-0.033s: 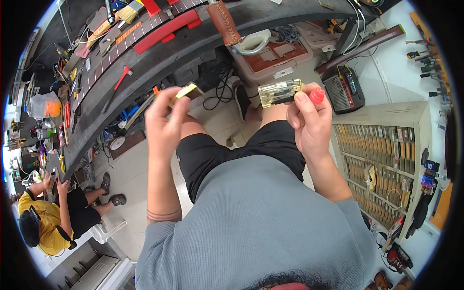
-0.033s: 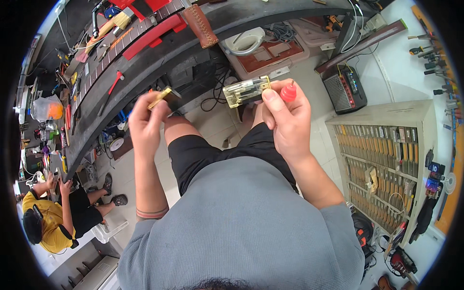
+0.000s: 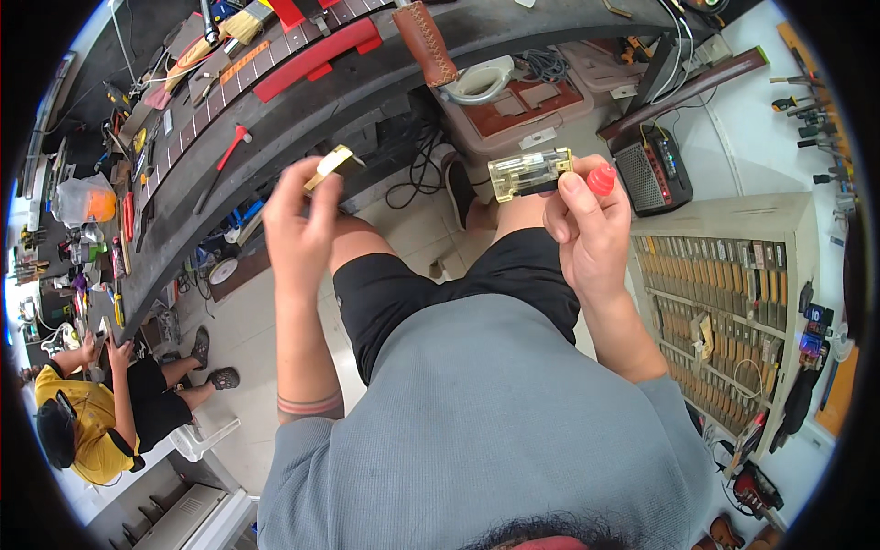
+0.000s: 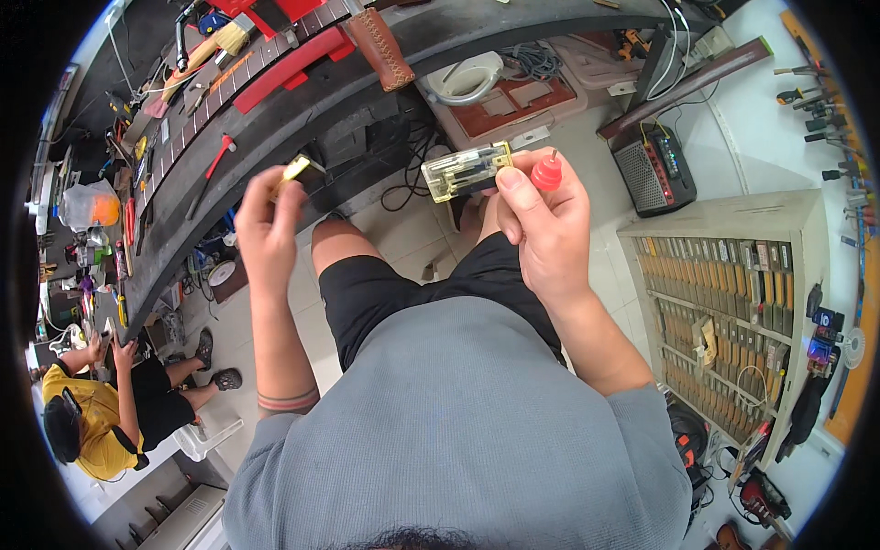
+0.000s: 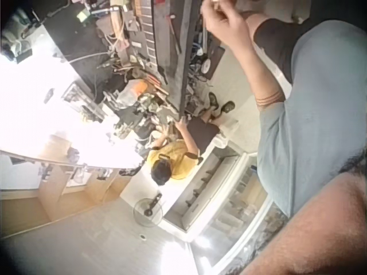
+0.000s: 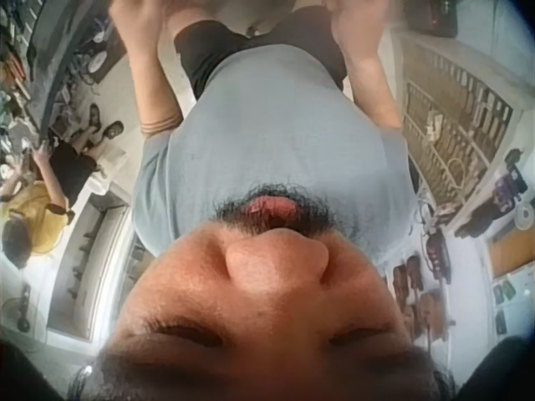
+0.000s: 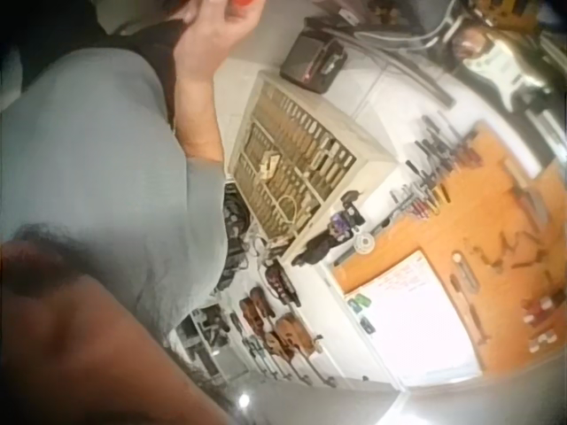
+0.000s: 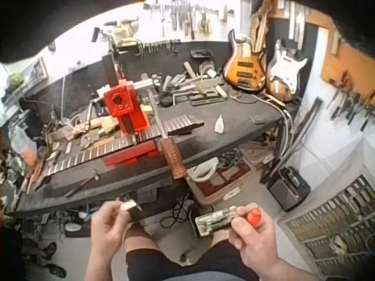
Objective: The person applies adhesive to a guitar neck held in a red workbench vise and positions small components onto the fretboard by hand.
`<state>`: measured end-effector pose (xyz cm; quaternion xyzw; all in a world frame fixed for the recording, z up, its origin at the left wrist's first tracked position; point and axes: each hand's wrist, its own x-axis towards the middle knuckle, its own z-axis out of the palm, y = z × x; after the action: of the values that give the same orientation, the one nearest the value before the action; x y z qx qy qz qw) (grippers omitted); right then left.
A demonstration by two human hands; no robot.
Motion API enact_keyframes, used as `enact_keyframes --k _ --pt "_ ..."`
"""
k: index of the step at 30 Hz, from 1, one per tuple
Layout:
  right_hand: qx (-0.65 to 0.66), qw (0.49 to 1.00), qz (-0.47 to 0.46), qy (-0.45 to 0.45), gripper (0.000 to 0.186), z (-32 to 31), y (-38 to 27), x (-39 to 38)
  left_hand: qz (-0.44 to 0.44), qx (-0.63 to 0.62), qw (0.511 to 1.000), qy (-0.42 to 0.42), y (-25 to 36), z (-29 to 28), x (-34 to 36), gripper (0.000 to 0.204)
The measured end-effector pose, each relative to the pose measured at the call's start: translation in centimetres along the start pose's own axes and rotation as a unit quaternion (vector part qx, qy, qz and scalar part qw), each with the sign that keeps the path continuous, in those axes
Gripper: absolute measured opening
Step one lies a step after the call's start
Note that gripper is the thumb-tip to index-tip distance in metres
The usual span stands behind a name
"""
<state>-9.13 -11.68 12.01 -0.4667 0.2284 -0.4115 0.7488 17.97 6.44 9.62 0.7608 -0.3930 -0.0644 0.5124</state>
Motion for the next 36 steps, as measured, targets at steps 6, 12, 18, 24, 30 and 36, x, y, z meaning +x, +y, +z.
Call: enact_keyframes --k 6,12,18,24,30,36 --pt "-0.023 0.999 -0.021 -0.045 0.013 0.2 -1.6 1.0 0.196 0.289 0.925 0.15 -6.9 -2.7 5.5 0.023" --pt "-0.187 0.974 -0.123 -0.037 0.012 -0.1 -5.3 3.1 0.249 0.394 0.868 0.171 -9.8 -2.1 6.8 0.031" --pt "-0.286 0.937 -0.193 -0.057 0.012 0.7 -9.6 5.7 0.239 0.374 0.883 0.151 -10.5 -1.5 6.7 0.038" --pt "-0.39 0.883 -0.257 -0.043 0.016 1.7 -13.9 8.3 0.238 0.356 0.891 0.148 -10.4 -1.5 7.3 0.038" --pt "-0.39 0.883 -0.248 -0.081 0.024 4.2 -16.9 8.4 0.233 0.282 0.908 0.206 -7.4 0.0 6.5 0.029" --pt "-0.266 0.93 -0.251 -0.05 0.023 5.4 -14.2 8.0 0.273 -0.141 0.949 0.069 7.5 5.2 5.7 0.045"
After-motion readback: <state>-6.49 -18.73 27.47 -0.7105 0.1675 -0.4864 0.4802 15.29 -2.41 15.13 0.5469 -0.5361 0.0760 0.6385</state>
